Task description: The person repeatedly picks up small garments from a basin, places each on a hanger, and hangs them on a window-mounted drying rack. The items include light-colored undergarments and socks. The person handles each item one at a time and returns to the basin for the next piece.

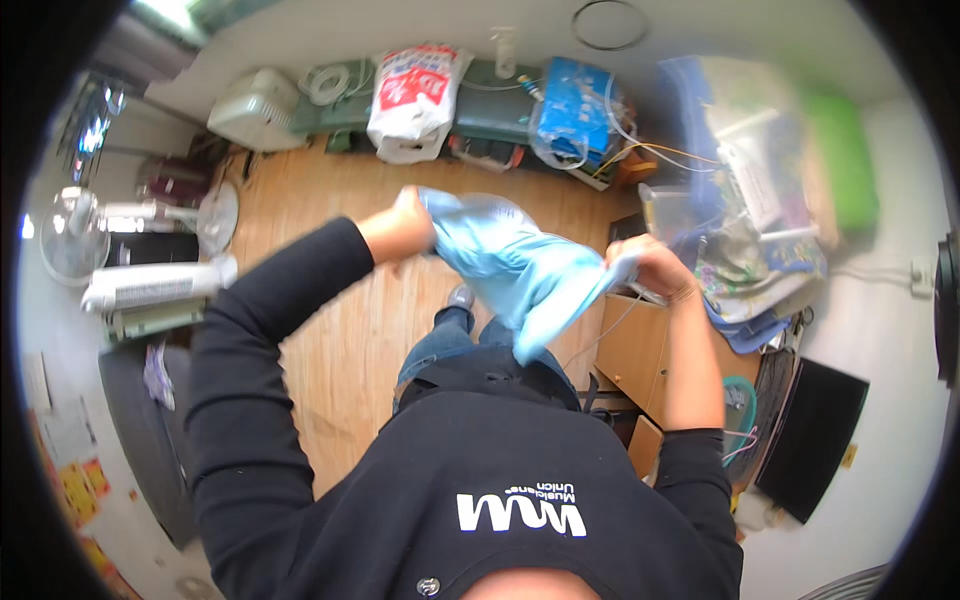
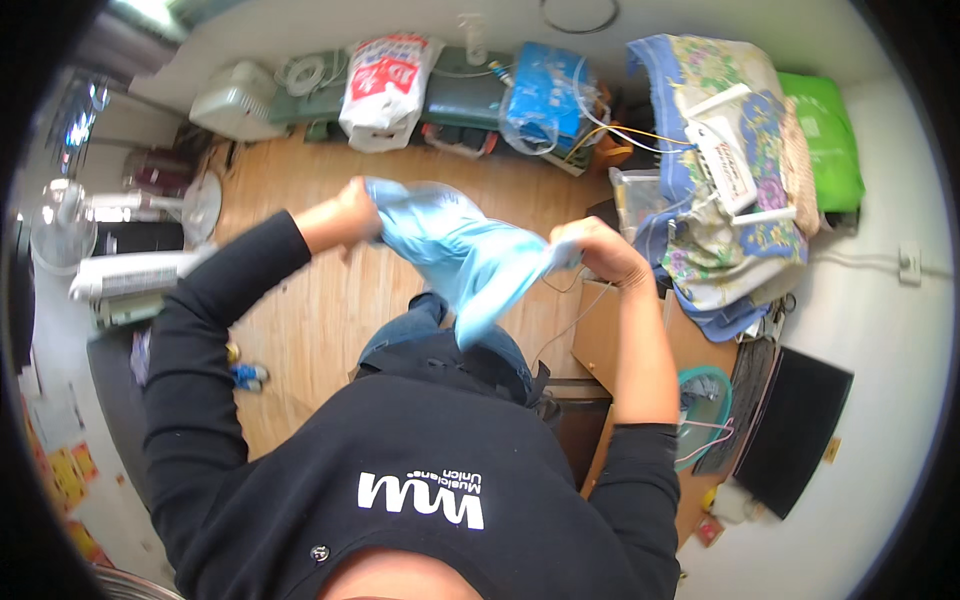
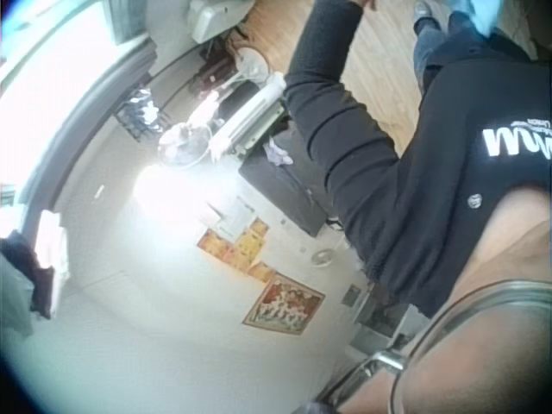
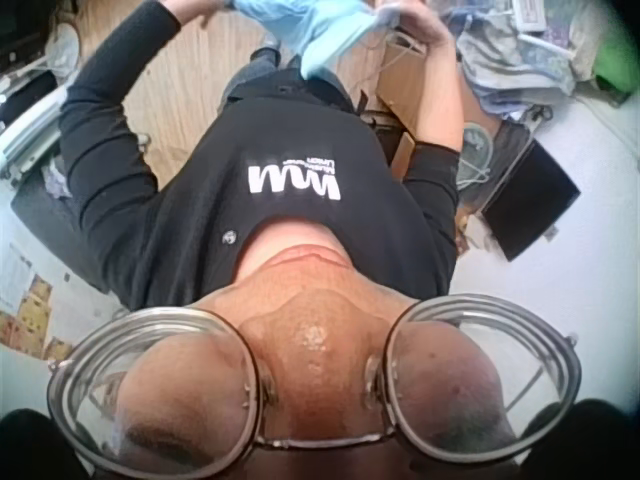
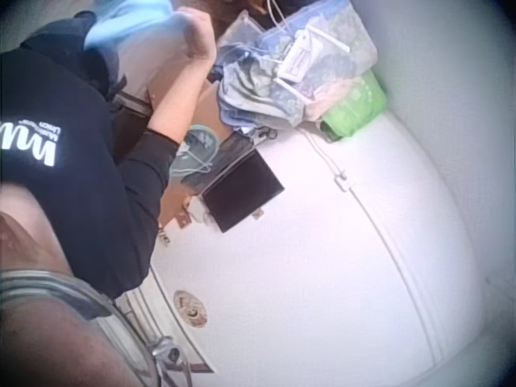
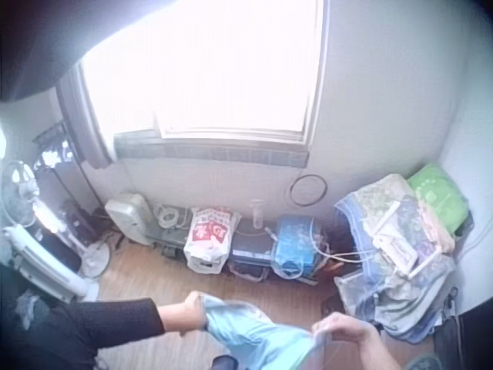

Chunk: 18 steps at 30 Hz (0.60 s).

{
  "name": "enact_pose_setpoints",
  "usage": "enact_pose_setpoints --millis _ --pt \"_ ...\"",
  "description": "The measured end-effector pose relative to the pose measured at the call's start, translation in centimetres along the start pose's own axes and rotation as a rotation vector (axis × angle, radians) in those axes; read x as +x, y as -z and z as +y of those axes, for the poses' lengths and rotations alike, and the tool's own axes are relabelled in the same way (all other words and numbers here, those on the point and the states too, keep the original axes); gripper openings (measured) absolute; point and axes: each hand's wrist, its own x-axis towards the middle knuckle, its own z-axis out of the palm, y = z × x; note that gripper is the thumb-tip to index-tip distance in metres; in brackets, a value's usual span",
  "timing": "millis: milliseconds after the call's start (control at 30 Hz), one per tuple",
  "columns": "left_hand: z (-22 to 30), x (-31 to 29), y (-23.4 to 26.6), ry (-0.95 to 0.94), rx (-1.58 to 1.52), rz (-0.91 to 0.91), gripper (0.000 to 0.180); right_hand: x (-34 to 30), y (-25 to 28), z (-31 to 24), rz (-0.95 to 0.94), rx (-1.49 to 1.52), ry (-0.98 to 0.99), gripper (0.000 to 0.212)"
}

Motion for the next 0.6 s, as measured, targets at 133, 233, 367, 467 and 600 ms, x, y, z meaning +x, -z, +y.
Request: enact_pose_setpoints --millis 133,233,367,467,600 --pt "-2.9 -1.8 -7.0 0.160 0.247 0.120 0.044 2.5 -2.9 -2.6 -0.133 -1.437 -0.194 0.011" --pt "-3.5 -9.7 -5.1 0.117 0.103 0.067 0.037 3.7 -3.1 -7.5 -0.031 -1.616 0.172 0.017" --pt "-3.9 -18.6 -7.8 0.377 -0.250 0.356 0.047 5.1 -6.9 -15.5 -0.041 -1.727 0.253 0.016" --pt "-3.0 -16.6 -14.3 0.299 -0.498 0.308 0.048 9.6 -7.4 -12.4 -0.175 -1.933 0.128 0.011" --pt "-2.4 -20.5 -17.4 0.550 -0.565 0.612 0.045 13.8 -13.4 -15.8 -0.114 -2.127 0.369 0.021"
